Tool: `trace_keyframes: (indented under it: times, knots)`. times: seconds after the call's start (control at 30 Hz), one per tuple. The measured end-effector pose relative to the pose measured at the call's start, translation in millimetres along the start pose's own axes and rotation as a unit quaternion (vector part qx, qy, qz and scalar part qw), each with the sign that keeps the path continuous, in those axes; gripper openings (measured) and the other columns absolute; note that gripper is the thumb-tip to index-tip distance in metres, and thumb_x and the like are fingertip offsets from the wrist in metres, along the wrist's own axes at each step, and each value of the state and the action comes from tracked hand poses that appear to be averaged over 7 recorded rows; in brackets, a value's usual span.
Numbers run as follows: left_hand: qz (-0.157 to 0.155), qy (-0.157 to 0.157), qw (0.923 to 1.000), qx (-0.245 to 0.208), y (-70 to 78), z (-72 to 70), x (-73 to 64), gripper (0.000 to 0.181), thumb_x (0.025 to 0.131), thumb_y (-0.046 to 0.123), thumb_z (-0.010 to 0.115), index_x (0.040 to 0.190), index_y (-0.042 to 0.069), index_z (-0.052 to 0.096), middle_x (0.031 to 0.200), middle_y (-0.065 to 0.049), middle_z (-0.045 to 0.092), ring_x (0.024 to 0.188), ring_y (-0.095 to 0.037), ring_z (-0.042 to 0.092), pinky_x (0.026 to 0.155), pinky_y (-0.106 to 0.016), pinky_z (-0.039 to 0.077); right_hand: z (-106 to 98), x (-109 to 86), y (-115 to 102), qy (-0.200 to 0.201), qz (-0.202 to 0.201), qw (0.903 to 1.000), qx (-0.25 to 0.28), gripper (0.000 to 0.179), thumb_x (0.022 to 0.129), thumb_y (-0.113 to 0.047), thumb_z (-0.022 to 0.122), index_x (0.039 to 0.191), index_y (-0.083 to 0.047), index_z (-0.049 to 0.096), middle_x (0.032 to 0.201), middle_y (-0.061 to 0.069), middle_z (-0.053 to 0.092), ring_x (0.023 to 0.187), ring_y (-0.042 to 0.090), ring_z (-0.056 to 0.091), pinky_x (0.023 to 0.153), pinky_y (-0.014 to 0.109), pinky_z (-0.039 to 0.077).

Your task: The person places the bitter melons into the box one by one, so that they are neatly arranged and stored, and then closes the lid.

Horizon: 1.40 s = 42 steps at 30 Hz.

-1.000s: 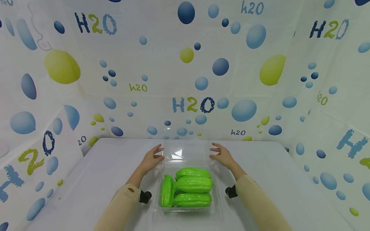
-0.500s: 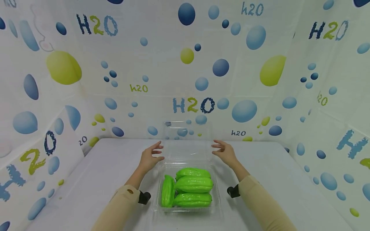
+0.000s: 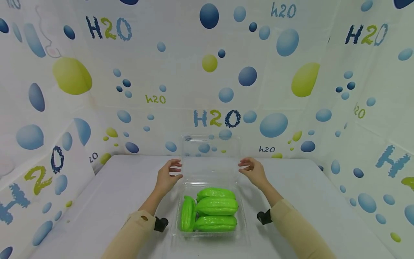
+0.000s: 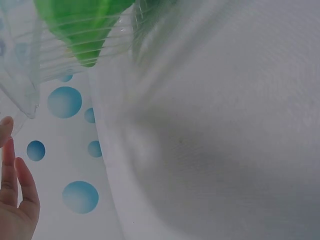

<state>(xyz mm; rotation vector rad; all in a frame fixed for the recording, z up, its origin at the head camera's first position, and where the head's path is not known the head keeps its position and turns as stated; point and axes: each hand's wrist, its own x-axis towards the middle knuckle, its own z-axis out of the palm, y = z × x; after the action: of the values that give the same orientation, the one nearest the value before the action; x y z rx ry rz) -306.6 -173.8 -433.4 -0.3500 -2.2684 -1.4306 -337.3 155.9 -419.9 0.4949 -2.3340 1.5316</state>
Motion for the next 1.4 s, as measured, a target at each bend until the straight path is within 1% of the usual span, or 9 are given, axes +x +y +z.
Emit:
trace_keyframes:
  times: [0.23, 0.33, 0.47, 0.6, 0.8, 1.0, 1.1, 1.27, 1.4]
  knots:
    - [0.011, 0.005, 0.9998, -0.014, 3.2, -2.7, -5.0, 0.034, 0.075, -0.011, 0.068, 0.105, -0.001, 0.054, 0.097, -0.016, 0.062, 0.086, -0.029, 0.063, 0.072, -0.034, 0.054, -5, -14.2, -22, -0.007, -0.023, 0.9997, 0.003, 0.020, 0.079, 0.008, 0.065, 0.096, 0.009, 0.056, 0.091, 0.023, 0.064, 0.080, 0.034, 0.064, 0.068, 0.026, 0.053]
    - [0.022, 0.004, 0.9997, -0.004, 3.3, -4.0, -8.2, 0.029, 0.075, -0.010, 0.068, 0.099, -0.001, 0.055, 0.092, -0.014, 0.063, 0.084, -0.028, 0.064, 0.068, -0.032, 0.054, -7, -18.4, -21, -0.011, -0.035, 0.9993, -0.008, 0.016, 0.079, 0.005, 0.066, 0.092, 0.006, 0.057, 0.089, 0.021, 0.064, 0.080, 0.033, 0.064, 0.068, 0.026, 0.053]
    - [0.036, -0.004, 0.9991, 0.023, 4.1, -6.4, -14.1, 0.025, 0.075, -0.010, 0.069, 0.091, 0.004, 0.056, 0.087, -0.009, 0.063, 0.083, -0.026, 0.064, 0.066, -0.031, 0.054, -10, -20.1, -4, -0.023, -0.044, 0.9985, -0.024, 0.011, 0.080, -0.001, 0.068, 0.087, 0.000, 0.060, 0.085, 0.012, 0.065, 0.080, 0.024, 0.064, 0.067, 0.023, 0.052]
    - [0.055, -0.019, 0.9969, 0.052, 4.6, -9.9, -20.9, 0.021, 0.076, -0.009, 0.068, 0.085, 0.007, 0.058, 0.084, -0.005, 0.063, 0.083, -0.024, 0.064, 0.068, -0.032, 0.055, -14, -29.6, -9, -0.044, -0.057, 0.9969, -0.032, 0.007, 0.080, 0.001, 0.067, 0.084, 0.002, 0.061, 0.083, 0.010, 0.066, 0.081, 0.025, 0.064, 0.065, 0.024, 0.052]
    - [0.101, -0.033, 0.9905, 0.087, 3.2, -12.2, -30.6, 0.019, 0.076, -0.011, 0.067, 0.082, 0.007, 0.061, 0.082, -0.005, 0.066, 0.079, -0.022, 0.065, 0.068, -0.032, 0.055, -19, -48.6, -27, -0.071, -0.110, 0.9894, -0.063, 0.005, 0.078, 0.007, 0.066, 0.079, 0.004, 0.062, 0.081, 0.016, 0.066, 0.079, 0.030, 0.064, 0.065, 0.032, 0.055]
    - [0.120, -0.030, 0.9865, 0.108, -0.7, -13.0, -39.4, 0.026, 0.073, -0.016, 0.064, 0.080, 0.009, 0.062, 0.085, -0.004, 0.066, 0.083, -0.022, 0.065, 0.069, -0.033, 0.055, -18, -56.3, -4, -0.078, -0.114, 0.9854, -0.100, 0.014, 0.076, 0.010, 0.063, 0.079, -0.003, 0.063, 0.084, 0.007, 0.066, 0.080, 0.018, 0.062, 0.068, 0.028, 0.054]
    - [0.127, -0.034, 0.9847, 0.115, -1.6, -14.4, -44.1, 0.024, 0.074, -0.015, 0.065, 0.081, 0.008, 0.064, 0.086, -0.003, 0.066, 0.085, -0.022, 0.064, 0.070, -0.033, 0.055, -18, -61.0, -4, -0.086, -0.116, 0.9853, -0.091, 0.016, 0.076, 0.014, 0.059, 0.083, 0.001, 0.064, 0.086, 0.012, 0.065, 0.083, 0.024, 0.062, 0.070, 0.032, 0.055]
    - [0.152, -0.048, 0.9787, 0.129, -2.9, -17.0, -50.0, 0.023, 0.074, -0.013, 0.066, 0.083, 0.008, 0.065, 0.087, -0.005, 0.066, 0.086, -0.021, 0.063, 0.069, -0.033, 0.055, -21, -74.2, -28, -0.105, -0.129, 0.9826, -0.083, 0.020, 0.076, 0.019, 0.052, 0.086, 0.006, 0.064, 0.086, 0.019, 0.064, 0.084, 0.032, 0.061, 0.072, 0.039, 0.055]
    - [0.177, -0.055, 0.9722, 0.143, -4.6, -18.4, -53.5, 0.024, 0.073, -0.012, 0.069, 0.082, 0.009, 0.065, 0.087, -0.005, 0.067, 0.084, -0.019, 0.063, 0.067, -0.033, 0.055, -22, -81.6, -39, -0.119, -0.118, 0.9833, -0.071, 0.018, 0.080, 0.016, 0.053, 0.086, 0.005, 0.064, 0.089, 0.020, 0.065, 0.089, 0.035, 0.061, 0.074, 0.035, 0.054]
